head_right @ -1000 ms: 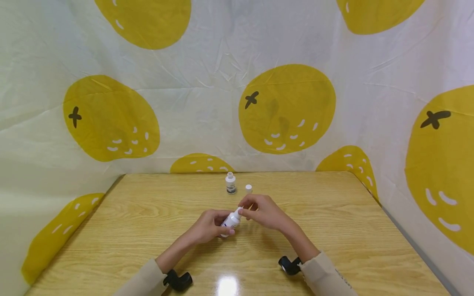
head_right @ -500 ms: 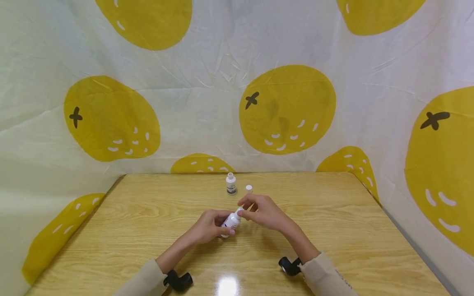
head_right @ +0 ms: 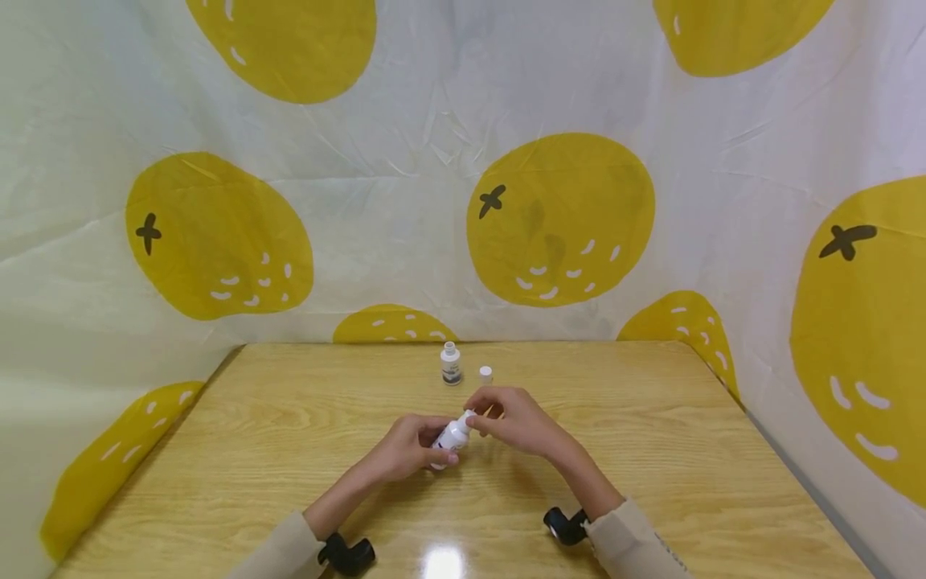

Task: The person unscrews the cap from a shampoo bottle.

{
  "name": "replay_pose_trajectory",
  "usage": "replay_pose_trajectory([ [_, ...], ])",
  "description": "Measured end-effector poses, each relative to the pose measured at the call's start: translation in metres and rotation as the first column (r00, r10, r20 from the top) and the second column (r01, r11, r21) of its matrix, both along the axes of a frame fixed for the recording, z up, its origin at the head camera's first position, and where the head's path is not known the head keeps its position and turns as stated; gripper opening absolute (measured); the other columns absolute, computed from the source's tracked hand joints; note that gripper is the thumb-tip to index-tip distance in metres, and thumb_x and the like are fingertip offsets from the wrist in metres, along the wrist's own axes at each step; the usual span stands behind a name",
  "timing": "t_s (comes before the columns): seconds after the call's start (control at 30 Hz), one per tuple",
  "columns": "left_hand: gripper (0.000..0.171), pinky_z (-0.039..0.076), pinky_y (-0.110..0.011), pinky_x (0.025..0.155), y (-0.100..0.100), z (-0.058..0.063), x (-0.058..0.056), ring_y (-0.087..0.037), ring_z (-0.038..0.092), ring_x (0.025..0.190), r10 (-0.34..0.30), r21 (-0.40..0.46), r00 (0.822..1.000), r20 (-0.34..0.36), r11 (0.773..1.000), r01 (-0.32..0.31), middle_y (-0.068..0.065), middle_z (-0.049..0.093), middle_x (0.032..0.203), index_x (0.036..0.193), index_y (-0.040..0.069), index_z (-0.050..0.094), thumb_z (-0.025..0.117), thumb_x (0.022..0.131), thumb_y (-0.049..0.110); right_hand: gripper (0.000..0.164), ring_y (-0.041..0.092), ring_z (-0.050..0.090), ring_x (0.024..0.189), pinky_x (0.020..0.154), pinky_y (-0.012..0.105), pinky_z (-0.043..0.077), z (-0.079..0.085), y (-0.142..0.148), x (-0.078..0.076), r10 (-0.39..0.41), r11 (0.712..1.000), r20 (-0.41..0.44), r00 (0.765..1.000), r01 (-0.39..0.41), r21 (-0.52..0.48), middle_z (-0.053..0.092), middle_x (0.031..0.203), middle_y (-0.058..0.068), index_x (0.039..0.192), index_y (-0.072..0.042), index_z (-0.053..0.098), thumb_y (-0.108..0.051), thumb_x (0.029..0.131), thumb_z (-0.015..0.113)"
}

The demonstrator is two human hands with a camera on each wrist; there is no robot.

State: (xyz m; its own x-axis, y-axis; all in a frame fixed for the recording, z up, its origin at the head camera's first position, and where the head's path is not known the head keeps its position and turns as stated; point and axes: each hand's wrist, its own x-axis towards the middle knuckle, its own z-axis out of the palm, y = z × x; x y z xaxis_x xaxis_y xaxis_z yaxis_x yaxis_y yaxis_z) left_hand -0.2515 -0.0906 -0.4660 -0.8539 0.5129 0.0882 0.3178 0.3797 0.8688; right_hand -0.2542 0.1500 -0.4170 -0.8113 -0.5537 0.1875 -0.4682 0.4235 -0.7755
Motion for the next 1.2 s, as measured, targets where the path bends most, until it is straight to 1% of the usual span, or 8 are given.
replay_pose_trajectory([
  [0.13, 0.035, 0.056, -0.024, 0.065, -0.0005, 0.0004, 0.0006, -0.009, 0.068, 0.087, 0.001, -0.001, 1.0, -0.004, 1.0, -0.001, -0.002, 0.077, 0.104, 0.122, 0.018, 0.075, 0.083, 0.088, 0.015, 0.023, 0.036, 0.069, 0.08, 0.066, 0.027, 0.057, -0.0012, 0.0002, -0.0004, 0.015, 1.0, -0.004, 1.0, -0.016, -0.007, 0.073, 0.103, 0.012, 0.115, -0.002, 0.072, -0.018, 0.099, 0.07],
  [0.3, 0.034, 0.056, -0.023, 0.065, -0.0003, 0.0008, 0.0004, -0.009, 0.067, 0.086, -0.002, -0.012, 1.0, -0.015, 1.0, 0.002, -0.002, 0.076, 0.104, 0.121, 0.019, 0.076, 0.083, 0.089, 0.015, 0.023, 0.035, 0.07, 0.08, 0.064, 0.026, 0.055, -0.0032, 0.0009, -0.0009, 0.028, 1.0, -0.014, 1.0, -0.028, -0.012, 0.074, 0.108, 0.014, 0.117, -0.001, 0.071, -0.015, 0.099, 0.07],
  [0.63, 0.032, 0.056, -0.024, 0.065, -0.0001, 0.0007, 0.0008, -0.008, 0.067, 0.085, 0.001, -0.007, 1.0, -0.009, 1.0, -0.001, -0.001, 0.076, 0.102, 0.12, 0.019, 0.076, 0.083, 0.089, 0.015, 0.024, 0.03, 0.07, 0.08, 0.063, 0.027, 0.055, -0.0019, 0.0007, 0.0008, 0.026, 1.0, -0.008, 1.0, -0.027, -0.015, 0.074, 0.11, 0.014, 0.119, 0.0, 0.071, -0.012, 0.098, 0.069],
  [0.8, 0.033, 0.055, -0.023, 0.064, 0.0, 0.0008, 0.0012, -0.007, 0.067, 0.084, -0.001, 0.006, 1.0, -0.002, 1.0, 0.001, -0.001, 0.077, 0.101, 0.121, 0.018, 0.075, 0.082, 0.089, 0.015, 0.025, 0.033, 0.07, 0.082, 0.063, 0.027, 0.055, -0.0017, 0.0003, 0.0012, 0.025, 0.999, -0.002, 1.0, -0.025, -0.032, 0.073, 0.11, 0.015, 0.12, 0.002, 0.07, -0.006, 0.097, 0.068],
  [0.9, 0.033, 0.055, -0.022, 0.066, 0.0004, 0.0014, 0.0011, -0.007, 0.067, 0.085, 0.001, 0.003, 1.0, -0.011, 1.0, -0.001, 0.0, 0.077, 0.102, 0.121, 0.018, 0.076, 0.083, 0.088, 0.015, 0.025, 0.035, 0.07, 0.083, 0.063, 0.026, 0.054, -0.0016, 0.0005, 0.0018, 0.021, 0.999, -0.006, 1.0, -0.021, -0.036, 0.074, 0.11, 0.016, 0.12, 0.001, 0.071, -0.004, 0.095, 0.068],
  [1.0, 0.034, 0.054, -0.021, 0.071, 0.0009, 0.002, 0.0009, -0.006, 0.067, 0.087, 0.005, -0.006, 1.0, -0.023, 1.0, -0.005, 0.0, 0.077, 0.103, 0.121, 0.018, 0.076, 0.083, 0.088, 0.016, 0.025, 0.034, 0.07, 0.082, 0.063, 0.026, 0.054, -0.002, 0.0009, 0.0019, 0.017, 0.999, -0.012, 1.0, -0.017, -0.036, 0.074, 0.11, 0.015, 0.119, 0.0, 0.071, -0.003, 0.094, 0.069],
  [1.2, 0.035, 0.054, -0.021, 0.072, 0.0013, 0.0018, 0.0009, -0.006, 0.067, 0.089, 0.011, -0.02, 1.0, -0.021, 1.0, -0.011, 0.001, 0.077, 0.105, 0.122, 0.018, 0.076, 0.083, 0.088, 0.017, 0.023, 0.031, 0.071, 0.081, 0.063, 0.027, 0.054, -0.0025, 0.0012, 0.0015, 0.022, 0.999, -0.024, 0.999, -0.022, -0.027, 0.074, 0.11, 0.015, 0.118, -0.004, 0.072, -0.005, 0.095, 0.068],
])
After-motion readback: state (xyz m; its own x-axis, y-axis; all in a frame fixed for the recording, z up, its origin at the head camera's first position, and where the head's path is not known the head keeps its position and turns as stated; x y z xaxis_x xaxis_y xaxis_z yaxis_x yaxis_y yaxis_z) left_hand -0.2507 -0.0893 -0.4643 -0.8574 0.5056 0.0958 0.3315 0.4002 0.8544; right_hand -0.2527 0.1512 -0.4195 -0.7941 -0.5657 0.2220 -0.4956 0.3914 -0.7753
